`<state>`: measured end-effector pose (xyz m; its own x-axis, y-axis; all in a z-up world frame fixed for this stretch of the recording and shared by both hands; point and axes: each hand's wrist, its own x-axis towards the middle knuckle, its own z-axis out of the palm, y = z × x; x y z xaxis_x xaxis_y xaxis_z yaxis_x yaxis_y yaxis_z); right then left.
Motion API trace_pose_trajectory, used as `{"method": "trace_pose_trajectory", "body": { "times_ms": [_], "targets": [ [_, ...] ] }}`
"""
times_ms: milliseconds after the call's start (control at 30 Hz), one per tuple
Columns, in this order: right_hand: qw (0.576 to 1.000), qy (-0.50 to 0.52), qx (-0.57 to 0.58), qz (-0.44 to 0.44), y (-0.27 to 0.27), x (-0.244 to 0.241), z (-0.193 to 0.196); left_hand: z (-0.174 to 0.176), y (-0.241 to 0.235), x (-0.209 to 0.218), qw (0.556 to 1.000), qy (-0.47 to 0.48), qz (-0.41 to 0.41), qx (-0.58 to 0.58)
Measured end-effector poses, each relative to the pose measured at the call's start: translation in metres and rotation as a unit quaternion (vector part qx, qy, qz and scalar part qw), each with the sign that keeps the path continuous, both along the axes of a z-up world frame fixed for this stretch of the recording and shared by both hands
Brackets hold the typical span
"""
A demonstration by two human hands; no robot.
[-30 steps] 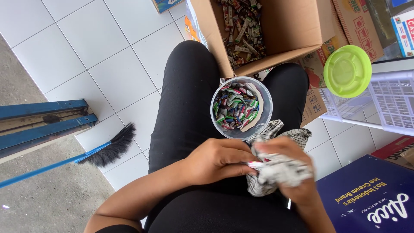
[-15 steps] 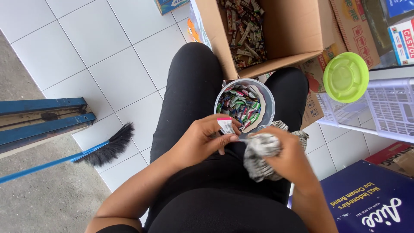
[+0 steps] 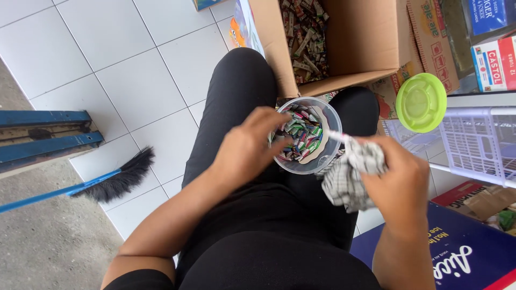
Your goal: The person wipes individual sachets of packaged goods with a cloth and places them into a small container while sitting in a storage area.
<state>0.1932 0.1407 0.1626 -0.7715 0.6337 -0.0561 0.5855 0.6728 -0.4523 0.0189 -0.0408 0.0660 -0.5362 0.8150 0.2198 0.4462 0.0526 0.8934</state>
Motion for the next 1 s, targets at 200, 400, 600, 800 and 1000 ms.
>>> {"method": "trace_pose_trajectory", "body": {
  "times_ms": [200,400,600,800,1000],
  "targets": [
    [0.983,-0.071,0.156,0.070,0.012,-0.033,-0.072,-0.061,0.031,-0.020,0.988,-0.073,0.055,-0.125],
    [0.976,-0.123,0.168,0.056,0.014,-0.055,-0.098,-0.072,0.040,-0.022,0.981,-0.091,-0.002,-0.169],
    [0.996,-0.045,0.078,0.007,0.041,-0.039,-0.090,-0.088,0.041,-0.016,0.985,-0.112,-0.014,-0.131],
    [0.998,-0.034,0.047,-0.028,0.037,-0.033,-0.084,-0.053,0.035,-0.022,0.965,-0.209,-0.075,-0.143],
    [0.988,-0.021,0.151,0.014,0.014,-0.029,-0.085,-0.051,0.015,0.005,0.953,-0.259,-0.087,-0.131]
  ]
}}
